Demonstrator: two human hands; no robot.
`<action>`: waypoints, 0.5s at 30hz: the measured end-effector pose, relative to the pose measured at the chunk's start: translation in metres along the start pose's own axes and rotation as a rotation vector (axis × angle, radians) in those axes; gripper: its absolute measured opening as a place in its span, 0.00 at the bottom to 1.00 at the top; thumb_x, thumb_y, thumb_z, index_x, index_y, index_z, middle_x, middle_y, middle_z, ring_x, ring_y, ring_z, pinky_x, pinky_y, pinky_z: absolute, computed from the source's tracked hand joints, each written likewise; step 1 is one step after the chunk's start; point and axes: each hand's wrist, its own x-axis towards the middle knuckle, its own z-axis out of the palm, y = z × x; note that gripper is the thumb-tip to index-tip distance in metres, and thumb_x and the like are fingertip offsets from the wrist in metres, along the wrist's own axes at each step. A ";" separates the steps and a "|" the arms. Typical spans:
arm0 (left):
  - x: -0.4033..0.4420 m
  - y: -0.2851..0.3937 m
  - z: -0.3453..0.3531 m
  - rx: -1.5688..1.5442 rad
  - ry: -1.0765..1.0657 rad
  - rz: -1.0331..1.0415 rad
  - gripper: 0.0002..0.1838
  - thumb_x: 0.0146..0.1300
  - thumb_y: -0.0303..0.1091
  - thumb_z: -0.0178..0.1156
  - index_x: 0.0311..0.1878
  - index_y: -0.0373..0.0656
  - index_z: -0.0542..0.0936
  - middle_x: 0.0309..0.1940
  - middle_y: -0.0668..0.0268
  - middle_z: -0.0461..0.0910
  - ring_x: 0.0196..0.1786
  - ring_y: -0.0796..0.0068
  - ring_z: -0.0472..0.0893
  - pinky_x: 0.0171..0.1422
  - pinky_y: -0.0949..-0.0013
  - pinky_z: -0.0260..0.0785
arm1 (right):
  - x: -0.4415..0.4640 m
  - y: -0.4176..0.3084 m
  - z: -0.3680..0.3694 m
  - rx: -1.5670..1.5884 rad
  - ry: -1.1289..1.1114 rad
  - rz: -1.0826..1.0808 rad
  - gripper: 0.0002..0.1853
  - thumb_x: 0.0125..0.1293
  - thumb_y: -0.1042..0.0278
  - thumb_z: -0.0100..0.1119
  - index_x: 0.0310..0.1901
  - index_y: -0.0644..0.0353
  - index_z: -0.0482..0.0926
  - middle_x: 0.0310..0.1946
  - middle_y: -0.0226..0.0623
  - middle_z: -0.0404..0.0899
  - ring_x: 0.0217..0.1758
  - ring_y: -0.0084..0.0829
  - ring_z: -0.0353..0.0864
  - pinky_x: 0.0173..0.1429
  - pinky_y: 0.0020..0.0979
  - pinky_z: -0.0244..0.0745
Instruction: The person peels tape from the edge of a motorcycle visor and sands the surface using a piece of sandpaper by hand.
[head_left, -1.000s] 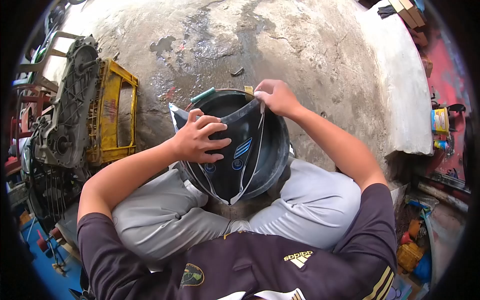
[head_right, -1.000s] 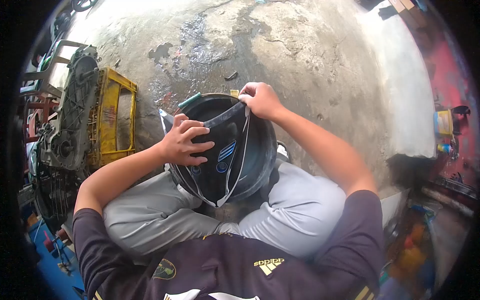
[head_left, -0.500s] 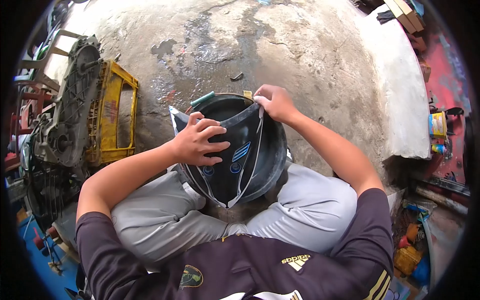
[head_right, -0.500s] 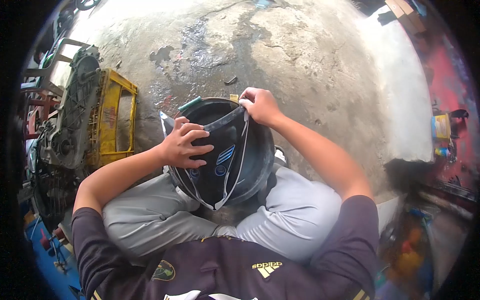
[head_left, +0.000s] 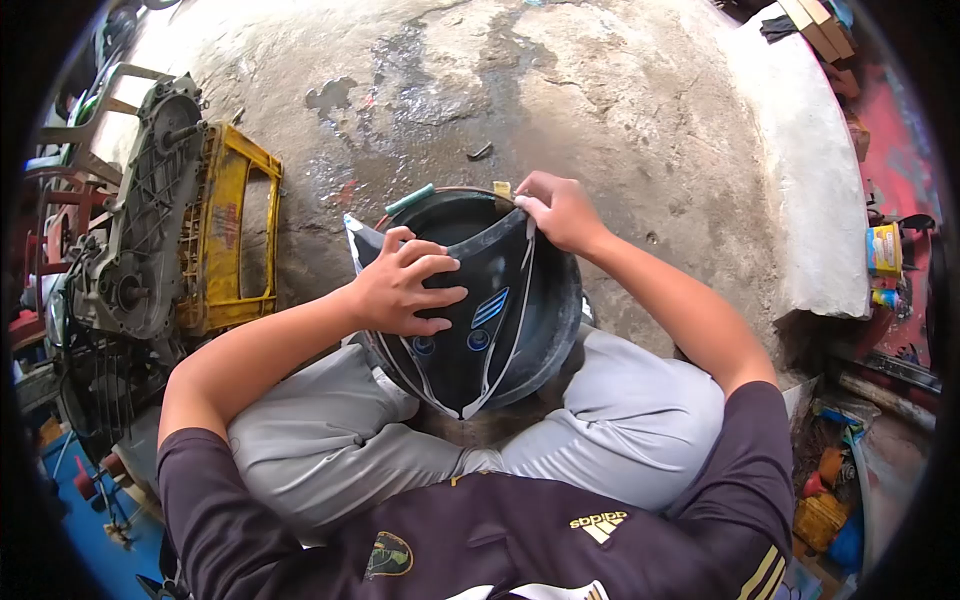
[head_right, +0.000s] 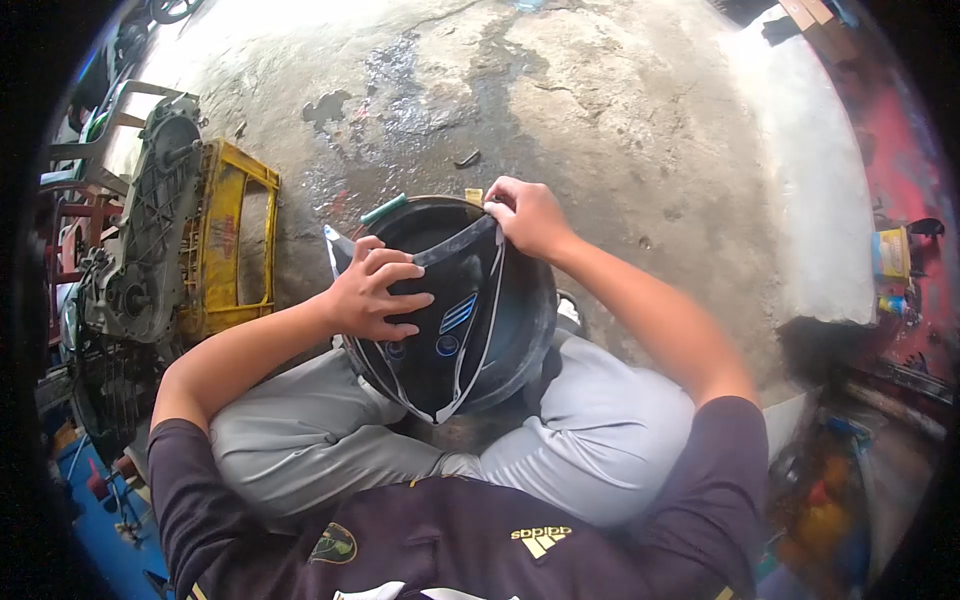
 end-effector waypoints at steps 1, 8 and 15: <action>-0.001 0.000 0.001 -0.015 0.006 0.006 0.27 0.47 0.52 0.80 0.54 0.63 0.90 0.63 0.66 0.75 0.66 0.61 0.74 0.66 0.43 0.60 | -0.004 0.002 0.001 0.011 -0.001 0.005 0.08 0.71 0.65 0.67 0.43 0.61 0.86 0.27 0.43 0.86 0.31 0.36 0.86 0.40 0.38 0.78; -0.001 0.000 0.000 -0.001 -0.004 0.009 0.26 0.48 0.52 0.80 0.54 0.63 0.90 0.63 0.66 0.74 0.67 0.60 0.73 0.66 0.43 0.61 | -0.024 0.000 -0.006 -0.044 0.024 -0.010 0.10 0.71 0.63 0.68 0.42 0.62 0.87 0.27 0.43 0.86 0.30 0.38 0.85 0.39 0.39 0.77; 0.000 0.001 0.000 -0.013 -0.009 0.018 0.25 0.49 0.52 0.80 0.52 0.61 0.90 0.63 0.65 0.74 0.66 0.58 0.73 0.66 0.43 0.62 | -0.015 0.004 -0.008 -0.070 -0.021 0.024 0.12 0.72 0.62 0.67 0.46 0.63 0.87 0.37 0.47 0.87 0.41 0.39 0.86 0.51 0.40 0.79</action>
